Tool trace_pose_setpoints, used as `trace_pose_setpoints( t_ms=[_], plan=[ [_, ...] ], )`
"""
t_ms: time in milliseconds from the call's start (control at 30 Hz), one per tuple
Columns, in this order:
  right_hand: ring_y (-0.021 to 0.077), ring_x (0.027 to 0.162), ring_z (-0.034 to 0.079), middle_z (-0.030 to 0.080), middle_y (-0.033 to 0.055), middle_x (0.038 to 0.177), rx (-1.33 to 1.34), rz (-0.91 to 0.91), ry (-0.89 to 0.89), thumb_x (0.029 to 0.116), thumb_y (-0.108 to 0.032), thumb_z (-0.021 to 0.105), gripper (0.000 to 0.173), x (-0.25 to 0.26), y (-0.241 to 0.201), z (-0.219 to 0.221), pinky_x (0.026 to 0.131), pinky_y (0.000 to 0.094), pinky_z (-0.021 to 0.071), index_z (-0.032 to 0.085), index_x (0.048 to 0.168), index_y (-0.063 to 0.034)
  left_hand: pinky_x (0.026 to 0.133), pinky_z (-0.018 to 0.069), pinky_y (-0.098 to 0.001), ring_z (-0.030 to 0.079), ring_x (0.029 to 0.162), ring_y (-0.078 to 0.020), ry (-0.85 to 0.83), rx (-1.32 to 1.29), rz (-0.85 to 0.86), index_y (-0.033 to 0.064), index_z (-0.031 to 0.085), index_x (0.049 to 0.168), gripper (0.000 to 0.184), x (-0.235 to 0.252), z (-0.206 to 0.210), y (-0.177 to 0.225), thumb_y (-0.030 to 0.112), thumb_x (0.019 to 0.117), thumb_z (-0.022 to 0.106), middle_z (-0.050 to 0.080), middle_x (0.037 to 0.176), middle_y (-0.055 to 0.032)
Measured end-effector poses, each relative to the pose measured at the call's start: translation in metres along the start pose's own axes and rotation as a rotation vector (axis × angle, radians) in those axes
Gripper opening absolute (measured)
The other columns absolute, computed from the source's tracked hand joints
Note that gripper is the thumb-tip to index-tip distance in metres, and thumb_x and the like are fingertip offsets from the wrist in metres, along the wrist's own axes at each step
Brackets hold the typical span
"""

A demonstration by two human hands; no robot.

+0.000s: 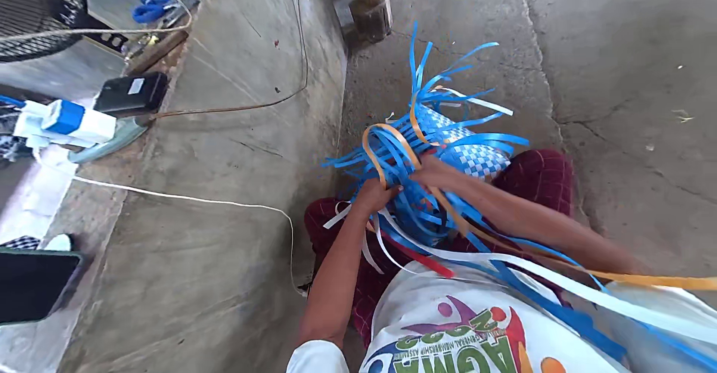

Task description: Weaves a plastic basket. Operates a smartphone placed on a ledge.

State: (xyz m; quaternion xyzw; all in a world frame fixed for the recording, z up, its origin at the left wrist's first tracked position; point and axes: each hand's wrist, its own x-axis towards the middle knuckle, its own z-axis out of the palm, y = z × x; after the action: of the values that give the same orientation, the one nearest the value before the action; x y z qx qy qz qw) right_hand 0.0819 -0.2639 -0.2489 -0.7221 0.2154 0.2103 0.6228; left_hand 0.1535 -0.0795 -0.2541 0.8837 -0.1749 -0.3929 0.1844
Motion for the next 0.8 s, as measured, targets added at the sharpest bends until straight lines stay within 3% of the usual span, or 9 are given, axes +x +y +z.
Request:
trace_pose_setpoints(
  t_ms=[100,167,267,333,433,500,667,767,800],
  plan=[
    [0.0123,0.066,0.055,0.061,0.0094,0.084,0.088,-0.112,0.102,0.1054,-0.017,0.058,0.028,0.015,0.023,0.013,0.066,0.0311,0.0511,0.061,0.123,0.0043,0.097,0.0498,-0.0508,0.065,0.102,-0.0311,0.104,-0.145,0.027,-0.0057,0.064,0.122,0.049,-0.012,0.000,-0.004,0.037,0.0986,0.070,0.068,0.108,-0.0223],
    [0.0182,0.079,0.061,0.065,0.0136,0.093,0.159,-0.180,0.210,0.1043,-0.024,0.061,0.030,0.012,0.028,0.015,0.076,0.0388,0.0538,0.065,0.114,0.0035,0.092,0.0557,-0.0473,0.068,0.098,-0.0285,0.350,-0.318,0.194,-0.0054,0.052,0.137,0.055,-0.022,0.007,-0.019,0.027,0.0973,0.072,0.069,0.107,-0.0210],
    [0.0159,0.084,0.063,0.065,0.0122,0.093,0.267,-0.201,0.286,0.1054,-0.024,0.059,0.030,0.002,0.036,0.016,0.082,0.0357,0.0542,0.064,0.114,0.0042,0.071,0.0563,-0.0381,0.065,0.074,-0.0198,0.774,-0.252,0.539,-0.0074,0.066,0.105,0.026,-0.033,0.013,-0.011,0.018,0.0978,0.065,0.067,0.084,-0.0131],
    [0.0137,0.083,0.063,0.064,0.0109,0.091,0.334,-0.181,0.297,0.1049,-0.019,0.059,0.024,-0.005,0.045,0.021,0.081,0.0325,0.0534,0.064,0.108,0.0044,0.077,0.0585,-0.0456,0.070,0.082,-0.0273,0.638,-0.015,0.558,-0.0026,0.075,0.099,0.023,-0.040,0.008,0.014,0.016,0.1007,0.062,0.071,0.092,-0.0170],
    [0.0118,0.084,0.062,0.062,0.0089,0.091,0.388,-0.162,0.263,0.1039,-0.015,0.059,0.019,-0.019,0.052,0.026,0.080,0.0297,0.0536,0.061,0.107,0.0038,0.098,0.0510,-0.0573,0.063,0.118,-0.0385,0.153,0.310,0.216,0.0135,0.068,0.134,0.033,-0.020,0.004,0.050,0.024,0.1093,0.049,0.062,0.132,-0.0219],
    [0.0127,0.095,0.064,0.065,0.0116,0.102,0.414,-0.156,0.216,0.1051,-0.016,0.058,0.025,-0.037,0.043,0.021,0.087,0.0305,0.0528,0.060,0.119,0.0052,0.093,0.0496,-0.0630,0.063,0.117,-0.0416,0.065,0.425,0.152,0.0155,0.070,0.131,0.032,-0.002,0.009,0.058,0.025,0.1084,0.050,0.065,0.127,-0.0221],
    [0.0114,0.102,0.068,0.073,0.0072,0.110,0.464,-0.268,0.228,0.1067,-0.019,0.054,0.029,-0.065,0.049,0.013,0.093,0.0311,0.0549,0.063,0.127,-0.0007,0.088,0.0515,-0.0649,0.067,0.109,-0.0414,0.129,0.403,0.212,0.0087,0.075,0.114,0.024,0.020,0.018,0.040,0.021,0.1045,0.057,0.072,0.110,-0.0207],
    [0.0141,0.100,0.065,0.065,0.0119,0.115,0.518,0.051,0.105,0.1066,-0.014,0.052,0.031,-0.050,0.076,0.023,0.088,0.0322,0.0548,0.053,0.132,0.0027,0.097,0.0497,-0.0611,0.065,0.114,-0.0393,0.098,0.371,0.214,0.0065,0.075,0.116,0.025,0.019,0.019,0.038,0.020,0.1049,0.057,0.071,0.114,-0.0204],
    [0.0147,0.088,0.069,0.067,0.0107,0.106,0.544,0.143,0.078,0.1064,-0.011,0.050,0.027,-0.045,0.075,0.024,0.079,0.0319,0.0579,0.052,0.130,0.0019,0.101,0.0485,-0.0588,0.065,0.116,-0.0386,0.075,0.358,0.242,0.0059,0.075,0.117,0.025,0.017,0.019,0.038,0.019,0.1052,0.057,0.071,0.115,-0.0205]
  ],
)
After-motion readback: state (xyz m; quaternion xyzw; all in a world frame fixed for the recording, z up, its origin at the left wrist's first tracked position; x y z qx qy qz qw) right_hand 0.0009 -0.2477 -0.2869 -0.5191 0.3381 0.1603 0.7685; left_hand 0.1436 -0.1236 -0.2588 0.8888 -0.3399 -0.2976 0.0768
